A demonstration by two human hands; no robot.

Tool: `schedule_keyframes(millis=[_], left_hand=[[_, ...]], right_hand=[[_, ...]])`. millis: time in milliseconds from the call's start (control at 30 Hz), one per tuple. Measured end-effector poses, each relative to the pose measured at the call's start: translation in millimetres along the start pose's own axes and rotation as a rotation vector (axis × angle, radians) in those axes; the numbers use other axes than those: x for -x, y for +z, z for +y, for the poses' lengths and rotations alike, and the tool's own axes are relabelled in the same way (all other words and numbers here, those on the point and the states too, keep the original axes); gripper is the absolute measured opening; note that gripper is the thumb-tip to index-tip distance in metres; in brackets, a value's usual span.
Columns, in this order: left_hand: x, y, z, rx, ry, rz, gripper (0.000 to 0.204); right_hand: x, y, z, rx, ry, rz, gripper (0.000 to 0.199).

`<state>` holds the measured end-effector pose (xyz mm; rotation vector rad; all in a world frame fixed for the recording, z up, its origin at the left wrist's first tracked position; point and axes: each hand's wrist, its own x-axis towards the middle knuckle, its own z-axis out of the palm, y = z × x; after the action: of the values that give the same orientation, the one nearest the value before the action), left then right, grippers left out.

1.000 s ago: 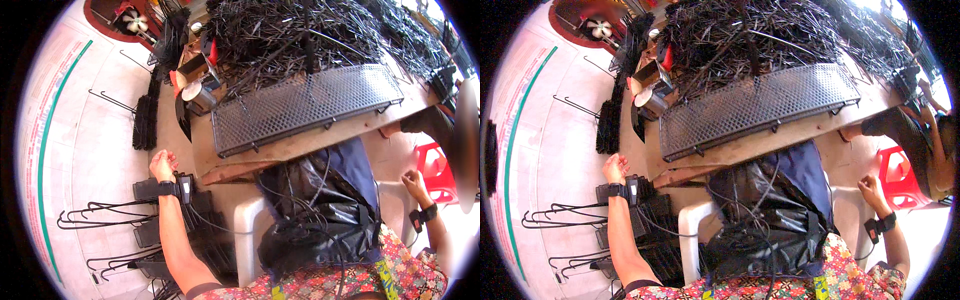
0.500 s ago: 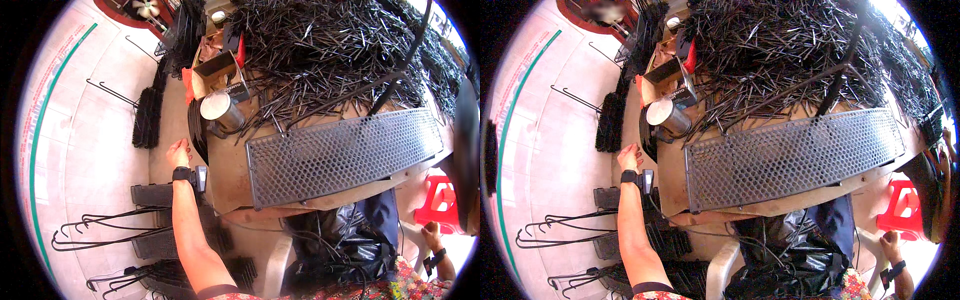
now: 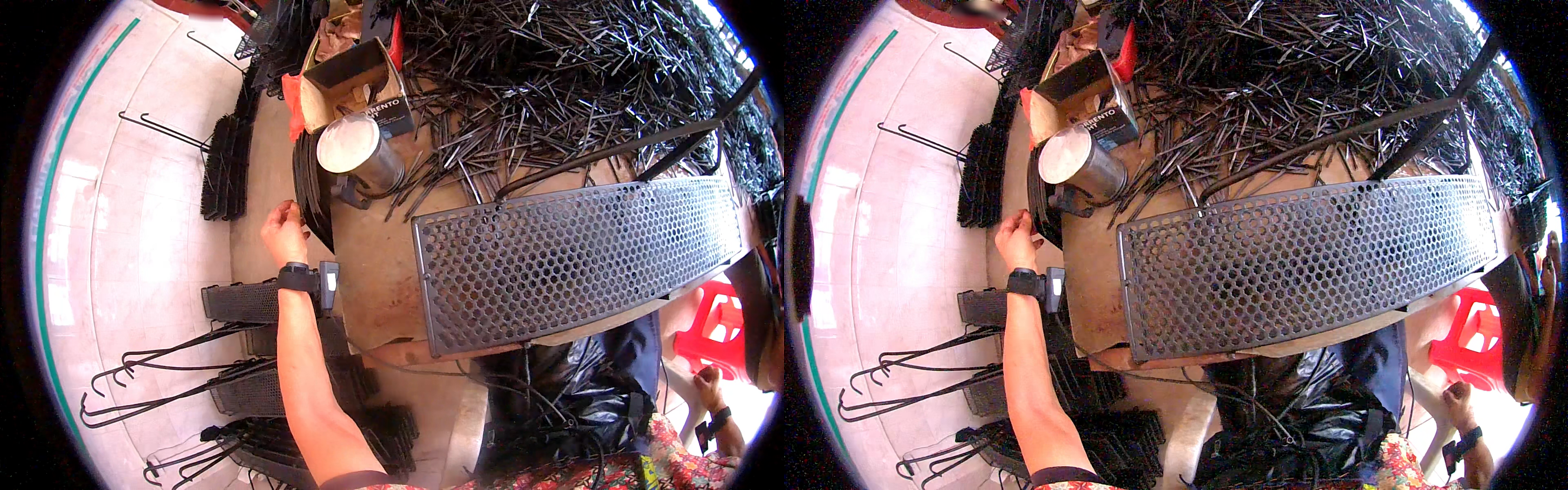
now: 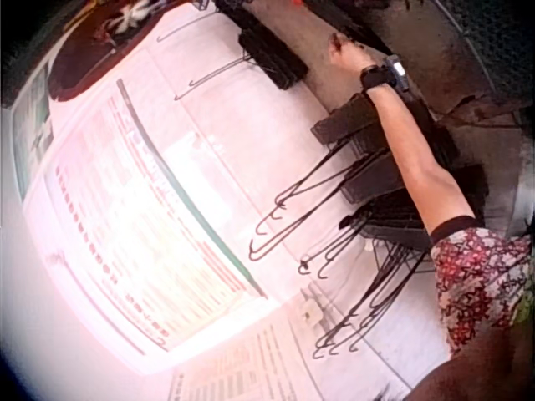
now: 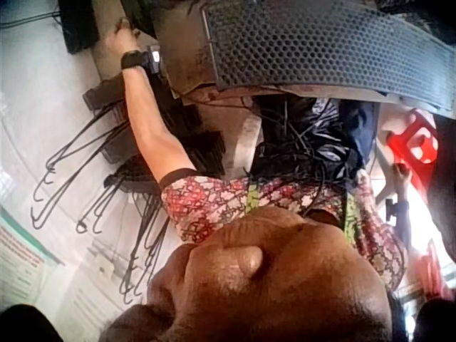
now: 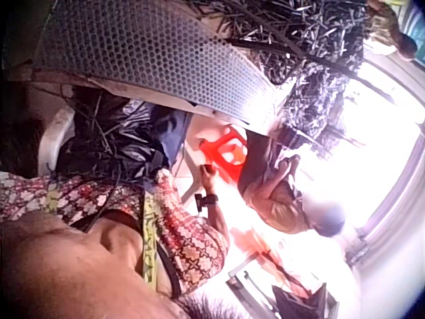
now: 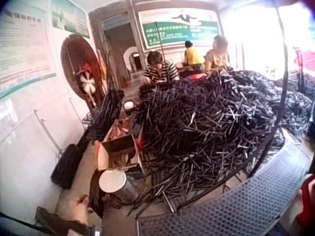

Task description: The person inserts black bristle strands into the holes of a rectangular broom head. They repeatedly pick up strands from a pile on the table and push them into the broom head. The person also handles a black plastic bag and stacks completed broom heads.

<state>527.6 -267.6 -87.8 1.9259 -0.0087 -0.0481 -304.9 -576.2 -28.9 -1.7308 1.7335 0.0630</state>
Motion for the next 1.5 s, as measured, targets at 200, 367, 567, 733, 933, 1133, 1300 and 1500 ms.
schedule_keyframes(millis=[200,367,567,733,933,1133,1300,1500], left_hand=[[0,5,13,-0.283,0.213,0.017,0.027],[0,2,20,-0.465,0.336,0.014,0.036],[4,-21,33,-0.912,0.518,0.016,0.043],[20,-75,27,-1.153,0.447,-0.074,0.033],[79,-126,-17,-0.617,-0.265,-0.197,0.019],[160,-151,-46,-0.551,-0.353,-0.227,0.029],[200,-169,-37,-0.208,-0.412,-0.11,0.025],[235,-189,-24,0.238,-0.761,-0.158,0.023]], right_hand=[[1,-7,0,0.204,-0.075,-0.095,0.022],[0,-4,-17,0.198,-0.076,-0.18,0.021],[-1,-5,-4,0.104,-0.016,-0.18,0.018],[5,0,-8,0.098,-0.054,-0.085,0.018],[2,3,-4,0.128,-0.075,-0.037,0.024],[13,23,-167,0.322,-0.899,0.126,0.02],[54,20,-267,0.255,-1.374,0.156,0.017],[86,80,-322,-0.024,-1.718,-0.128,0.016]])
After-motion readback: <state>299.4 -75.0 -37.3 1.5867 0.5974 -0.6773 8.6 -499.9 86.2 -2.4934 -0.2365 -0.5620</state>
